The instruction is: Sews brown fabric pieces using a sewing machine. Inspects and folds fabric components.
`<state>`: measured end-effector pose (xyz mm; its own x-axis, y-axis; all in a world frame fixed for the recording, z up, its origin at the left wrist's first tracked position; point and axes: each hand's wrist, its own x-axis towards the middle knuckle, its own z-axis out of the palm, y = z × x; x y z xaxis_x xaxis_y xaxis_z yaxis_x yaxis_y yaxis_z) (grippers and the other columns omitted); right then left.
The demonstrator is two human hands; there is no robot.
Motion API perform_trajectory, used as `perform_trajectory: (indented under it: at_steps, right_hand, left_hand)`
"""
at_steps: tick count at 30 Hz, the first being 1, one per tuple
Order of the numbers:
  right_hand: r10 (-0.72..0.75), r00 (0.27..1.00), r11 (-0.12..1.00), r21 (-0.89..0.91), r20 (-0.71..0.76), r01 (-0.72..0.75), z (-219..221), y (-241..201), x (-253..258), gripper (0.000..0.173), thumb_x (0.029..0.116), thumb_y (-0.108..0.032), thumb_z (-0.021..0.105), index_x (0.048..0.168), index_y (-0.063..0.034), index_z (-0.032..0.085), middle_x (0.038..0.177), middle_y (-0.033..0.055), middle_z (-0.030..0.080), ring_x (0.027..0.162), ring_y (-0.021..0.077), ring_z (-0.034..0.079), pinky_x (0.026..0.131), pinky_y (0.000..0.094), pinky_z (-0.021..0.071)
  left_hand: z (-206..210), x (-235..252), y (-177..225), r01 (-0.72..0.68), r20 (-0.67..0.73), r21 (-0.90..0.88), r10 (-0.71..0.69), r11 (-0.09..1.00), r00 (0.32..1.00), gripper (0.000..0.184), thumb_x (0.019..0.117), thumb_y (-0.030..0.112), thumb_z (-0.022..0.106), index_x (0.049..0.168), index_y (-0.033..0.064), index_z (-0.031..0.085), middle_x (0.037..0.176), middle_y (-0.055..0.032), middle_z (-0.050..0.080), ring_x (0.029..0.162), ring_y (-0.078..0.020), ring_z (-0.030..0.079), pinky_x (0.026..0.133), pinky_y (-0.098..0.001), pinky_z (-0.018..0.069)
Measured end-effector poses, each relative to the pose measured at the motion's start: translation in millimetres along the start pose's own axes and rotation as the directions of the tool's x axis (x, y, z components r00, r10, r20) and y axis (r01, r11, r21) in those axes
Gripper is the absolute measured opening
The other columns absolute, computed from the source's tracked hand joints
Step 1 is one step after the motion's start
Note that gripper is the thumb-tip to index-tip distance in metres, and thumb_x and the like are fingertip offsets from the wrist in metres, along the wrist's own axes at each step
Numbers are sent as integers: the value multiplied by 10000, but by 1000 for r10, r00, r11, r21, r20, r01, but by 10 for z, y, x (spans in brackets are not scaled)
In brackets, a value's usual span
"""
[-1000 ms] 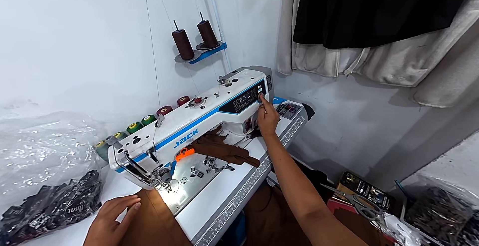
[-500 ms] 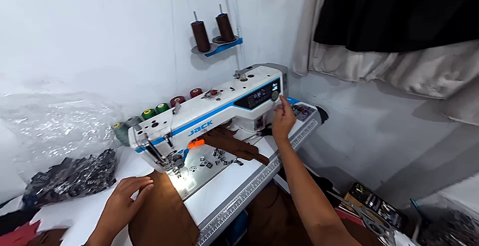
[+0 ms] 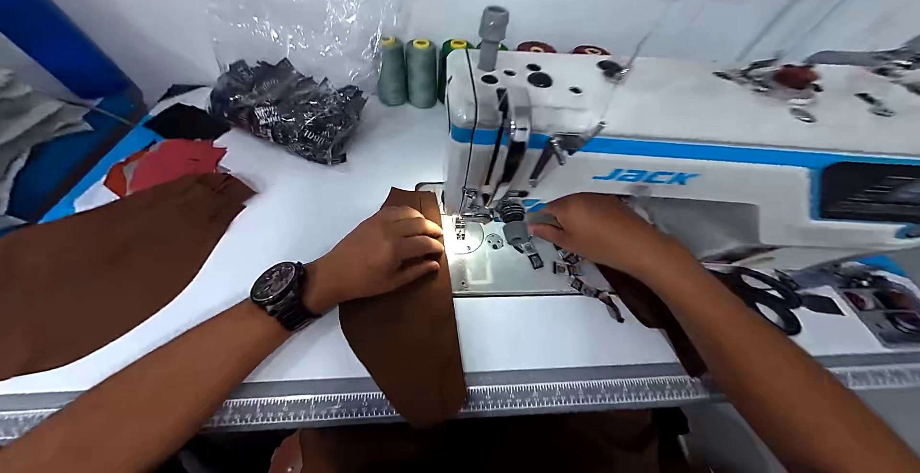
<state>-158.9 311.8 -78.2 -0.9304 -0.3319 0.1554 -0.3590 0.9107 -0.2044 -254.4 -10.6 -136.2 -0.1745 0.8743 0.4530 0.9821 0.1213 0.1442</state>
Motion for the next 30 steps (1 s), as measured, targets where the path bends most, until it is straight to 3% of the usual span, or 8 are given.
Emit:
perform_trajectory:
  at_steps: [3, 5, 10, 13, 16, 21, 25, 30]
  right_hand:
    - [109, 969, 990, 66, 224, -127, -101, -7, 178, 208, 978, -270, 705, 965, -66, 745, 834, 99, 700, 779, 230, 665, 763, 491, 532]
    - [81, 980, 988, 116, 182, -103, -66, -6, 132, 126, 944, -175, 733, 881, -66, 735, 717, 61, 656, 641, 170, 614, 635, 403, 512]
    - [185, 981, 973, 152, -60, -174, 76, 5, -34, 203, 945, -299, 657, 955, -120, 750, 842, 17, 709, 788, 123, 682, 720, 411, 559]
    - [203, 979, 900, 395, -2, -186, 235, -155, -79, 140, 963, -322, 655, 949, -222, 752, 772, -124, 677, 659, -24, 615, 570, 208, 530]
    - [162, 987, 892, 432, -25, -135, 492, -385, -79, 131, 949, -275, 661, 974, -197, 763, 800, -100, 652, 652, 3, 584, 567, 204, 513]
    - [49, 966, 995, 93, -252, -27, 453, -363, -69, 230, 949, -283, 629, 911, -96, 757, 811, 63, 711, 767, 215, 689, 665, 418, 554]
    - [-351, 903, 916, 109, -247, 386, 453, -176, -63, 221, 1006, -214, 583, 1031, -148, 792, 1069, 32, 747, 994, 167, 692, 884, 353, 562]
    - [-498, 846, 842, 127, -191, 524, 543, -288, -54, 242, 1016, -141, 579, 1145, -186, 778, 1227, -21, 723, 1165, 167, 637, 977, 336, 520]
  left_hand:
    - [38, -45, 54, 27, -6, 0, -27, 1000, 1000, 287, 1013, 335, 579, 1074, 138, 780, 1197, -26, 715, 1157, -190, 640, 1014, -385, 510]
    - [51, -40, 74, 46, -11, 8, -46, 999, 999, 291, 1016, 321, 563, 1088, 137, 777, 1207, -27, 714, 1166, -193, 638, 1018, -384, 508]
    - [17, -54, 209, 77, -41, 31, -76, 997, 996, 300, 1021, 287, 535, 1123, 122, 763, 1163, -33, 715, 1156, -199, 632, 1048, -396, 476]
    - [-16, -79, 271, 76, -42, 22, -75, 997, 996, 284, 1018, 295, 548, 1103, 136, 767, 1160, -26, 716, 1158, -196, 632, 1037, -395, 483]
    - [-16, -101, 271, 60, -24, -4, -60, 998, 998, 279, 1025, 301, 555, 1091, 140, 773, 1174, -22, 719, 1170, -200, 631, 1034, -399, 493]
    - [-52, -97, 222, 101, -34, 7, -101, 995, 994, 276, 1020, 311, 570, 1031, 132, 780, 1146, -33, 725, 1163, -209, 643, 1036, -403, 495]
    - [-92, -110, 203, 178, -64, 17, -177, 984, 982, 264, 1006, 305, 594, 1011, 117, 779, 1168, -47, 729, 1176, -220, 654, 1012, -401, 521]
    - [-47, -97, 262, 279, -21, 53, -278, 959, 960, 474, 954, 539, 600, 1113, 123, 763, 1235, -64, 706, 1223, -235, 629, 1019, -425, 514]
